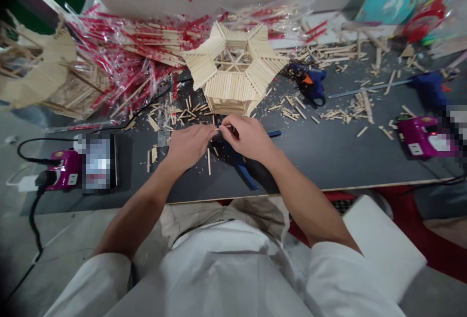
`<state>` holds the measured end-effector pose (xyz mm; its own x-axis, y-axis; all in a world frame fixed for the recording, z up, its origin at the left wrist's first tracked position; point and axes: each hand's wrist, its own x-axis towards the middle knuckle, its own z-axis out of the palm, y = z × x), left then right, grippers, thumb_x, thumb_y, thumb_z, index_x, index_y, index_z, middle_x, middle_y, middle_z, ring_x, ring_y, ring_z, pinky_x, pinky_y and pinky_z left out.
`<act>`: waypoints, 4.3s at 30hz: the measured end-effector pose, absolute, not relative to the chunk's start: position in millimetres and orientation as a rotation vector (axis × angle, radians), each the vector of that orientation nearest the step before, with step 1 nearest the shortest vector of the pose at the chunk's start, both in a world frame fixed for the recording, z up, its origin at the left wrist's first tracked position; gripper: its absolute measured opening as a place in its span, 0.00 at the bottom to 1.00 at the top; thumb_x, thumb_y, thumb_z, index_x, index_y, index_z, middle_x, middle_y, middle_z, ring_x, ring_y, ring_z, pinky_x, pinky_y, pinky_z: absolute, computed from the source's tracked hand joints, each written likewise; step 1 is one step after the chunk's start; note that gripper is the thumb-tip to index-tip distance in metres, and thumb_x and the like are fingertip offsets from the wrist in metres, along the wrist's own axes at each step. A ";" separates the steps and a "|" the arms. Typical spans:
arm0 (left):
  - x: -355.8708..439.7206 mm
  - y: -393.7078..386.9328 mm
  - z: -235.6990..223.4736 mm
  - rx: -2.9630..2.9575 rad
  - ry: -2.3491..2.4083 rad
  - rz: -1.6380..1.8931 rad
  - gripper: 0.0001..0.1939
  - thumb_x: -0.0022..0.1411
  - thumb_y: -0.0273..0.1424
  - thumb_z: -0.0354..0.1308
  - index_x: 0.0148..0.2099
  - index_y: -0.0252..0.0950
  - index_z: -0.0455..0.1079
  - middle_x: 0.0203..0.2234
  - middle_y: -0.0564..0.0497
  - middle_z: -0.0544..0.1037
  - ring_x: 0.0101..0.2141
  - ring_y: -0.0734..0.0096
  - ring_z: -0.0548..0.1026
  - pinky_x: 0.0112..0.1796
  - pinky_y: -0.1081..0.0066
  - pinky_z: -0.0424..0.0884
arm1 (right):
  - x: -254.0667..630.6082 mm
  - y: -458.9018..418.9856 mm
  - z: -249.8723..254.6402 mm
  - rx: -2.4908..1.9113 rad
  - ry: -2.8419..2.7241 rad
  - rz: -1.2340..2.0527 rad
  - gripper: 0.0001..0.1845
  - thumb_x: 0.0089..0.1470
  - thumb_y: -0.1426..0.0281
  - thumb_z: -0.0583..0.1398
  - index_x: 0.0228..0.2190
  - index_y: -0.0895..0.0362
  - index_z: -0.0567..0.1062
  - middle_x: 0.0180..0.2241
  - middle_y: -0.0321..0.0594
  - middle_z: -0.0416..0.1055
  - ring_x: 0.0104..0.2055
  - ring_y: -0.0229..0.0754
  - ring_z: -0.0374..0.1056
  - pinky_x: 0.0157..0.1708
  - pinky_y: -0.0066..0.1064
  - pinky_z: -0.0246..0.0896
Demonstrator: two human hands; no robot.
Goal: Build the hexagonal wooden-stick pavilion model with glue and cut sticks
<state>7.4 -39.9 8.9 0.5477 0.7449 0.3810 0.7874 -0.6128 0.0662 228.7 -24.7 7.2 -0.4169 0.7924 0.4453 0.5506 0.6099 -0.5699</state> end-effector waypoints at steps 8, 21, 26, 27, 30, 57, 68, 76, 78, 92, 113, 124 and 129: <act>7.9 -39.9 0.6 -2.632 -1.260 -0.591 0.18 0.81 0.38 0.46 0.46 0.37 0.74 0.32 0.50 0.83 0.34 0.68 0.81 0.29 0.66 0.56 | 226.6 -26.4 1.6 -1.095 -2.241 0.395 0.11 0.67 0.69 0.56 0.41 0.56 0.78 0.37 0.44 0.81 0.35 0.45 0.74 0.37 0.34 0.63; 9.9 -39.9 0.3 -2.666 -1.320 -0.604 0.20 0.82 0.40 0.44 0.46 0.37 0.75 0.33 0.50 0.83 0.34 0.70 0.79 0.30 0.68 0.59 | 225.2 -27.2 2.4 -1.100 -2.191 0.442 0.10 0.64 0.70 0.55 0.39 0.57 0.76 0.34 0.43 0.78 0.31 0.42 0.70 0.35 0.33 0.61; 9.6 -39.9 0.8 -2.666 -1.314 -0.606 0.19 0.82 0.39 0.45 0.47 0.37 0.75 0.32 0.50 0.83 0.34 0.69 0.80 0.30 0.67 0.58 | 225.7 -28.0 4.8 -1.104 -2.160 0.501 0.08 0.61 0.72 0.57 0.39 0.57 0.76 0.33 0.41 0.77 0.31 0.42 0.70 0.36 0.33 0.61; 9.3 -40.0 1.0 -2.662 -1.306 -0.606 0.19 0.82 0.39 0.45 0.47 0.37 0.75 0.32 0.51 0.83 0.34 0.69 0.80 0.30 0.67 0.58 | 225.8 -28.2 5.1 -1.104 -2.154 0.523 0.08 0.59 0.73 0.57 0.39 0.57 0.76 0.32 0.41 0.77 0.30 0.41 0.69 0.36 0.32 0.60; 7.9 -40.0 1.4 -2.661 -1.291 -0.602 0.19 0.82 0.38 0.45 0.47 0.37 0.75 0.32 0.51 0.83 0.34 0.69 0.80 0.30 0.67 0.58 | 226.1 -28.9 6.5 -1.106 -2.141 0.597 0.09 0.56 0.74 0.58 0.39 0.57 0.76 0.29 0.37 0.75 0.26 0.38 0.66 0.32 0.31 0.58; 6.6 -43.1 3.9 -2.665 -1.289 -0.494 0.16 0.81 0.36 0.46 0.47 0.38 0.74 0.31 0.48 0.80 0.34 0.67 0.78 0.28 0.67 0.57 | 224.8 -30.2 9.3 -1.178 -1.889 1.038 0.08 0.58 0.68 0.61 0.35 0.56 0.81 0.20 0.34 0.74 0.21 0.39 0.72 0.25 0.30 0.68; 4.2 -43.2 7.1 -2.611 -1.169 -0.424 0.12 0.79 0.30 0.49 0.49 0.37 0.74 0.29 0.50 0.79 0.33 0.66 0.77 0.27 0.65 0.56 | 225.1 -28.2 4.9 -1.108 -1.789 1.241 0.07 0.57 0.70 0.61 0.35 0.58 0.80 0.22 0.35 0.77 0.22 0.40 0.77 0.25 0.29 0.75; 5.2 -43.7 10.0 -2.635 -1.210 -0.531 0.14 0.80 0.31 0.46 0.50 0.38 0.74 0.31 0.49 0.81 0.34 0.67 0.78 0.28 0.66 0.58 | 226.9 -28.7 5.3 -1.077 -1.894 1.116 0.09 0.57 0.73 0.60 0.37 0.56 0.80 0.25 0.33 0.78 0.23 0.37 0.76 0.27 0.28 0.74; 4.7 -42.8 9.3 -2.635 -1.224 -0.526 0.14 0.80 0.33 0.47 0.49 0.38 0.75 0.31 0.49 0.81 0.34 0.67 0.78 0.28 0.66 0.58 | 227.4 -29.0 6.3 -1.096 -1.895 1.096 0.08 0.57 0.72 0.61 0.37 0.57 0.80 0.25 0.34 0.78 0.23 0.37 0.76 0.27 0.29 0.74; 7.4 -42.8 7.8 -2.765 -1.448 -0.762 0.21 0.81 0.40 0.44 0.46 0.38 0.77 0.34 0.48 0.84 0.35 0.70 0.80 0.33 0.71 0.64 | 230.7 -26.4 5.6 -1.026 -1.692 1.377 0.11 0.63 0.62 0.65 0.41 0.57 0.78 0.30 0.38 0.80 0.24 0.35 0.73 0.25 0.27 0.73; 11.5 -44.8 11.2 -3.025 -1.421 -1.090 0.20 0.81 0.40 0.45 0.45 0.36 0.75 0.34 0.49 0.78 0.36 0.70 0.76 0.38 0.71 0.68 | 225.7 -24.1 9.5 -0.873 -1.467 1.425 0.20 0.59 0.50 0.69 0.37 0.52 0.74 0.34 0.36 0.75 0.27 0.35 0.68 0.22 0.27 0.60; 5.0 -37.4 1.7 -2.828 -1.526 -1.362 0.16 0.78 0.38 0.52 0.61 0.40 0.71 0.44 0.48 0.83 0.41 0.70 0.82 0.41 0.73 0.75 | 243.0 -22.7 22.4 -0.913 -1.977 1.089 0.15 0.69 0.58 0.61 0.40 0.56 0.81 0.30 0.36 0.78 0.28 0.37 0.71 0.32 0.29 0.63; 3.8 -35.2 2.1 -2.901 -1.319 -1.223 0.12 0.76 0.36 0.58 0.56 0.38 0.75 0.43 0.48 0.84 0.40 0.71 0.82 0.39 0.74 0.75 | 247.5 -18.8 24.2 -1.026 -2.105 0.745 0.11 0.67 0.63 0.63 0.41 0.55 0.85 0.36 0.40 0.83 0.35 0.42 0.77 0.38 0.32 0.66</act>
<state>3.8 -35.2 2.1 0.4545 0.7410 0.4942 0.5488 -0.6700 0.4999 247.5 -18.8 24.2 -0.4654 0.8265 0.3167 0.4435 0.5274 -0.7247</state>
